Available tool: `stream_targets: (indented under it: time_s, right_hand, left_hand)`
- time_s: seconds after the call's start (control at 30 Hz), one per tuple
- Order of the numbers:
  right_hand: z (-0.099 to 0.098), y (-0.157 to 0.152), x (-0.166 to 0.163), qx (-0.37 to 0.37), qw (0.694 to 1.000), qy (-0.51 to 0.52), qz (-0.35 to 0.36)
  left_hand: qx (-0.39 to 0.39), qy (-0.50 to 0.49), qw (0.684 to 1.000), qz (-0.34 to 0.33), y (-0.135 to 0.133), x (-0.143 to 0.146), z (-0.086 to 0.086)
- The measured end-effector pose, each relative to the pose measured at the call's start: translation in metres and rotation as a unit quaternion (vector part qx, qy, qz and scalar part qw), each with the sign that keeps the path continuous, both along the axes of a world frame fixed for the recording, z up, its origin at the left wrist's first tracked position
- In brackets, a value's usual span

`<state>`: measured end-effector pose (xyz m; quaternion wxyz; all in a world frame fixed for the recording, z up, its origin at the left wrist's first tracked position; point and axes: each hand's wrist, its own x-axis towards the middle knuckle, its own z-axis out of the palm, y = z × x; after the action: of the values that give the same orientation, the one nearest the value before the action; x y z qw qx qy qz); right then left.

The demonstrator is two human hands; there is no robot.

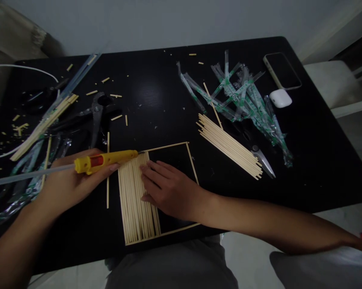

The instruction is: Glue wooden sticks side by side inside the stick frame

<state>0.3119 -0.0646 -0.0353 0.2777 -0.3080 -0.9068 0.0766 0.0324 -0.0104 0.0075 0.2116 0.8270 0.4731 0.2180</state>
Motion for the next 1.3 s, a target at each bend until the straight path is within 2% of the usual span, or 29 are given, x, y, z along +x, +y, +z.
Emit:
stream_targets:
  time_s: [0.17,0.43,0.67,0.77,0.87,1.0,1.13,1.3]
  right_hand:
    - [0.002,0.000,-0.001,0.007,1.000,-0.004,-0.004]
    - [-0.002,-0.002,0.002,-0.024,1.000,-0.018,0.004]
    - [-0.002,-0.001,0.001,-0.011,1.000,-0.010,0.000]
    - [-0.001,-0.001,0.002,-0.024,1.000,-0.009,0.008]
    - [-0.002,-0.001,0.003,-0.033,0.999,-0.005,0.008]
    - [-0.002,-0.001,0.003,-0.044,0.999,-0.005,0.012]
    - [0.000,-0.001,0.003,-0.040,0.999,-0.006,0.005]
    - [0.001,0.000,0.003,-0.053,0.998,-0.009,0.012]
  left_hand:
    - [0.009,0.014,1.000,0.014,0.000,-0.012,0.001]
    - [-0.035,-0.005,0.999,0.020,0.001,-0.001,-0.001]
    - [-0.047,0.014,0.999,0.016,0.005,-0.029,0.005]
    - [-0.034,0.007,0.998,0.044,0.004,-0.034,0.003]
    - [-0.013,-0.016,0.995,0.101,-0.001,-0.027,0.000]
    - [-0.011,-0.013,0.997,0.074,-0.007,-0.006,-0.004]
    - [0.018,-0.014,0.994,0.108,-0.011,0.011,-0.013]
    - [0.035,0.007,0.996,0.081,-0.015,0.014,-0.024]
